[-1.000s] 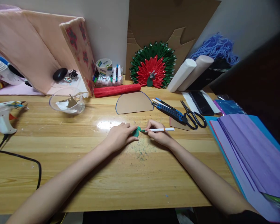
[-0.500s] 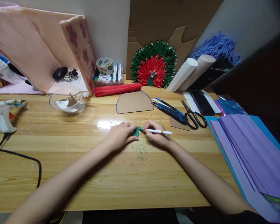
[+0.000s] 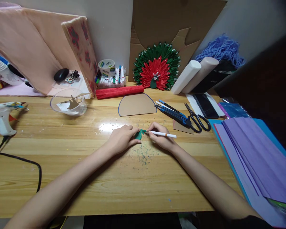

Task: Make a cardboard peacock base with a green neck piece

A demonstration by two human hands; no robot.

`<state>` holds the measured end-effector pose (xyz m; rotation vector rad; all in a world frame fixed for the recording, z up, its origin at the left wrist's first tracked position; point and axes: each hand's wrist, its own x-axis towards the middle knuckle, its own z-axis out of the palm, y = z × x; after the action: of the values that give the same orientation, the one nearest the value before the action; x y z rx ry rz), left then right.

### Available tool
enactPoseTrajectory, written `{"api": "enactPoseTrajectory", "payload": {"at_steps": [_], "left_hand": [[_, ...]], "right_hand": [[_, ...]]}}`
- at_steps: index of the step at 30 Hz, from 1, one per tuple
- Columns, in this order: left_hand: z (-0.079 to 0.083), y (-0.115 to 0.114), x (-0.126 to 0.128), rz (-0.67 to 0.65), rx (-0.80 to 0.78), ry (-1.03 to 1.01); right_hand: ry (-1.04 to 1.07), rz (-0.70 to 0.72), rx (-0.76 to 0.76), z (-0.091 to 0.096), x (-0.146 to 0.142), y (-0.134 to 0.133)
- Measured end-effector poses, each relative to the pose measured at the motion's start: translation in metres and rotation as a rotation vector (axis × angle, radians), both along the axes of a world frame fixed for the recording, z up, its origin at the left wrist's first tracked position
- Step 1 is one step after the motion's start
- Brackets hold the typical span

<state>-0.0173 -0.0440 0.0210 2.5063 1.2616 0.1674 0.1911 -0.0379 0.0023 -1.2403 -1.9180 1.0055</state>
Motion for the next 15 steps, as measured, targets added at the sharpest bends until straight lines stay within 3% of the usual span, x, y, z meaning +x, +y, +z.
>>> {"api": "enactPoseTrajectory", "payload": {"at_steps": [4, 15], "left_hand": [[0.0002, -0.0002, 0.0003, 0.007, 0.004, 0.019], [0.0035, 0.0001, 0.0004, 0.016, -0.03, 0.001]], "right_hand": [[-0.021, 0.043, 0.001, -0.0003, 0.0004, -0.0003], [-0.007, -0.033, -0.014, 0.0006, 0.0004, 0.0004]]}}
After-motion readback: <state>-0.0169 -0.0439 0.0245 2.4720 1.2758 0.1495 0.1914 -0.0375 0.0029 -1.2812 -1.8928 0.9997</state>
